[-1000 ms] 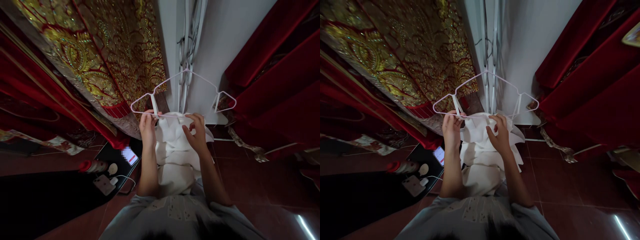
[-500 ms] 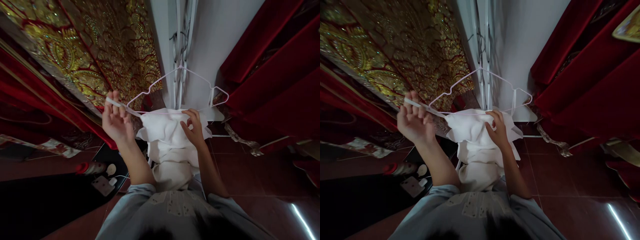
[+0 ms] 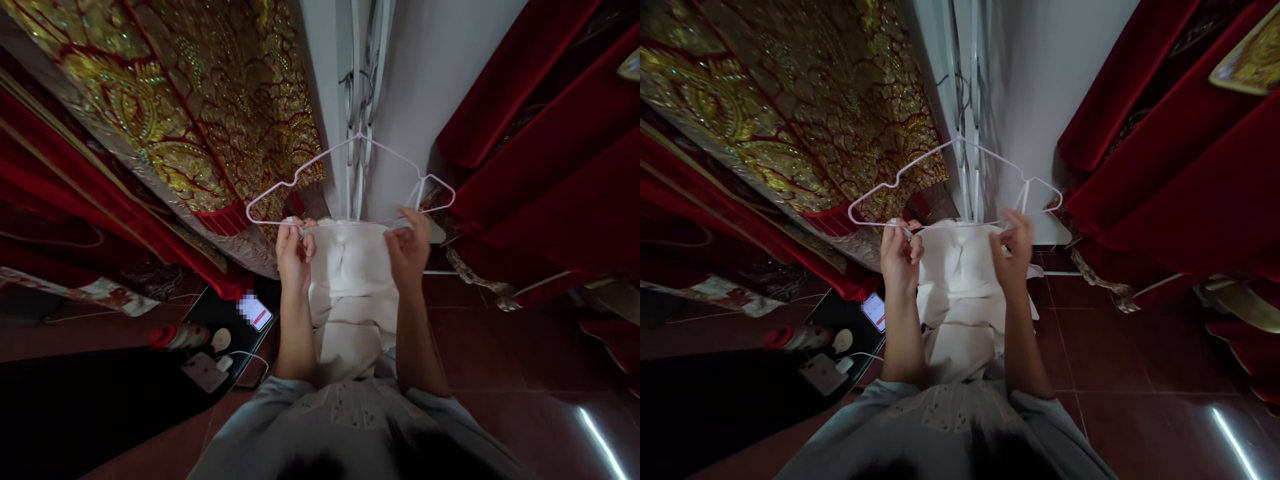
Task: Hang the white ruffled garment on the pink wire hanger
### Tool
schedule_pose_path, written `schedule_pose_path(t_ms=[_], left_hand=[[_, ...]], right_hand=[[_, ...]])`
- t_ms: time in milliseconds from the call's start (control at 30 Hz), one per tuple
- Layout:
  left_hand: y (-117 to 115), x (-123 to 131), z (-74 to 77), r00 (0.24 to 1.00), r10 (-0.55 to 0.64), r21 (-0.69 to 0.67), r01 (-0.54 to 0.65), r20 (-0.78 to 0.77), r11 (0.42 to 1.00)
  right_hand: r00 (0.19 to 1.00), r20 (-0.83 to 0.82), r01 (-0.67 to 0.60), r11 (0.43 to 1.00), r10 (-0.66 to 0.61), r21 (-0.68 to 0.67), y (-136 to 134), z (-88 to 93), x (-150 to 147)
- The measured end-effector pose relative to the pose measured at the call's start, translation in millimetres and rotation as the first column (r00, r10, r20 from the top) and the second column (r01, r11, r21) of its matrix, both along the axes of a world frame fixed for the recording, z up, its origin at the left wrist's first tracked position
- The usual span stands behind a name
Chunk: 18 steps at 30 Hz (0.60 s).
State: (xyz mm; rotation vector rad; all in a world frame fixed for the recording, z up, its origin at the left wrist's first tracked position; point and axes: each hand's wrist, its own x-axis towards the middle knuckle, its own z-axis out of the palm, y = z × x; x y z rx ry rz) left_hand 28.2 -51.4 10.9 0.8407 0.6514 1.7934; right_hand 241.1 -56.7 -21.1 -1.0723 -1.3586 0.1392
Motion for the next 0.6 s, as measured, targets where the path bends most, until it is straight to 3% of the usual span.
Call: schedule_pose_path(t_ms=[67, 133, 300, 400, 500, 600], left_hand=[[2, -1, -2.0, 1.000, -0.030, -0.002, 0.030, 0.003, 1.000], [2, -1, -4.3, 0.999, -0.041, 0.000, 0.041, 0.016, 0.999], [8, 4, -10.1, 0.999, 0.039, -0.027, -0.039, -0.003, 0.999], [13, 5, -13.8, 0.997, 0.073, -0.036, -0.073, -0.026, 0.997], [15, 4, -15.5, 0.997, 0.066, -0.031, -0.067, -0.037, 0.997], [12, 3, -14.1, 0.998, 0.028, -0.036, -0.030, -0.050, 0.999]], right_hand=[[0.988, -0.101, 0.120, 0.993, -0.120, 0.001, 10, 2.9, 24], [0.987, -0.123, 0.095, 0.993, -0.102, -0.063, 19, 8.7, 45], [0.973, -0.083, -0.226, 0.950, 0.213, -0.217, 30, 36.8, 54], [0.953, -0.027, -0.300, 0.919, 0.303, -0.255, 41, 49.4, 45], [0.963, -0.076, -0.269, 0.949, 0.259, -0.162, 59, 49.0, 48], [0.970, -0.214, -0.110, 0.993, 0.114, 0.032, 77, 37.2, 67]])
